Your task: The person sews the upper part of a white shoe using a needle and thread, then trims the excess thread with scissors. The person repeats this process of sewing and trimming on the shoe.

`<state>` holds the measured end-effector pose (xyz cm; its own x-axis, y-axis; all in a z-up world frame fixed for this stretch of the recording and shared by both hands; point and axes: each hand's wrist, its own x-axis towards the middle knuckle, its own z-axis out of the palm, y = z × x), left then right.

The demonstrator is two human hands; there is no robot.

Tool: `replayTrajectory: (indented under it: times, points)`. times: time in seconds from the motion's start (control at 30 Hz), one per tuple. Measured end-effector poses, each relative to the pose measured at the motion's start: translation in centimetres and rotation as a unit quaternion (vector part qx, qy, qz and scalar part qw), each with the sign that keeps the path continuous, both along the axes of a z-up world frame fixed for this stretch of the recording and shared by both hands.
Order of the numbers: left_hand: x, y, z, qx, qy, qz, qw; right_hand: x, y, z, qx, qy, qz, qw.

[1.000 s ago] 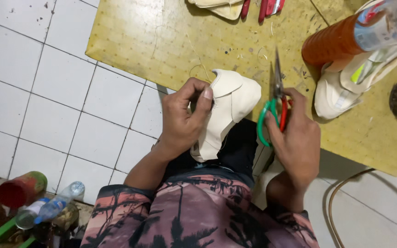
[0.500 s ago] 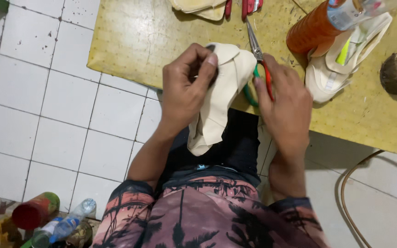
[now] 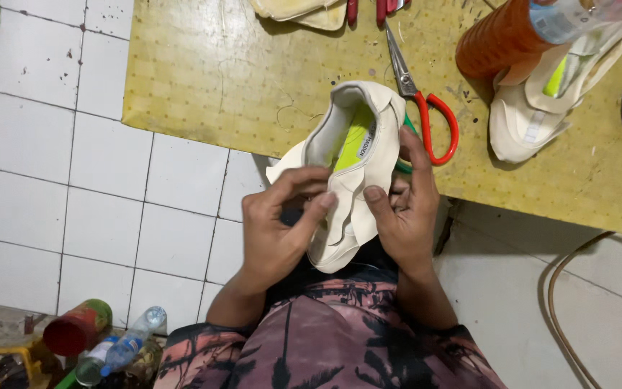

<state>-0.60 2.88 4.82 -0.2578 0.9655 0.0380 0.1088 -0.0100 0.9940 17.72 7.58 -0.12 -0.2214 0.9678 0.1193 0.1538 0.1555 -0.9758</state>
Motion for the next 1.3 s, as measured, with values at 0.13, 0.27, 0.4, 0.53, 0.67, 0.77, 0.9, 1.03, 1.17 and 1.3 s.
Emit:
replayTrajectory:
  times: [0.13,0.27,0.4,0.53,0.67,0.77,0.9,1.03,1.17,1.3]
  points:
    - [1.4,0.1,-1.4,-0.012,-0.069,0.038,0.997,0.1,0.0,1.0,-0.03,-0.008,0.009,0.999]
    - [1.8,0.6,-1.4,-0.011,-0.098,0.053,0.994,1.4,-0.3,4.3,-0.086,-0.164,-0.008,0.983]
    - [1.9,1.2,-0.2,0.023,-0.054,0.055,0.997,0.6,-0.7,8.5,-0.049,-0.243,-0.042,0.968]
    - [2.4,1.6,0.3,0.023,-0.014,0.028,0.999,2.3,-1.6,7.0,-0.035,-0.14,-0.032,0.989]
    - [3.1,1.8,0.2,0.016,-0.014,0.027,0.999,2.5,-0.9,8.7,-0.097,-0.363,0.046,0.926]
    - [3.3,1.9,0.1,0.02,-0.006,0.027,0.999,2.2,-1.2,9.1,-0.05,-0.348,0.132,0.927]
    - [3.6,1.9,-0.1,0.018,0.0,0.041,0.999,1.2,-1.2,8.4,0.106,-0.275,0.053,0.954]
    - [3.6,1.9,-0.1,0.024,0.004,0.043,0.999,0.7,-1.0,7.3,0.125,-0.262,0.031,0.956]
    - [3.8,1.9,-0.2,0.022,-0.001,0.042,0.999,0.2,-0.8,7.1,0.178,-0.232,0.018,0.956]
    - [3.9,1.8,-0.4,0.026,-0.007,0.046,0.999,-0.1,-0.8,6.8,0.196,-0.214,0.007,0.957]
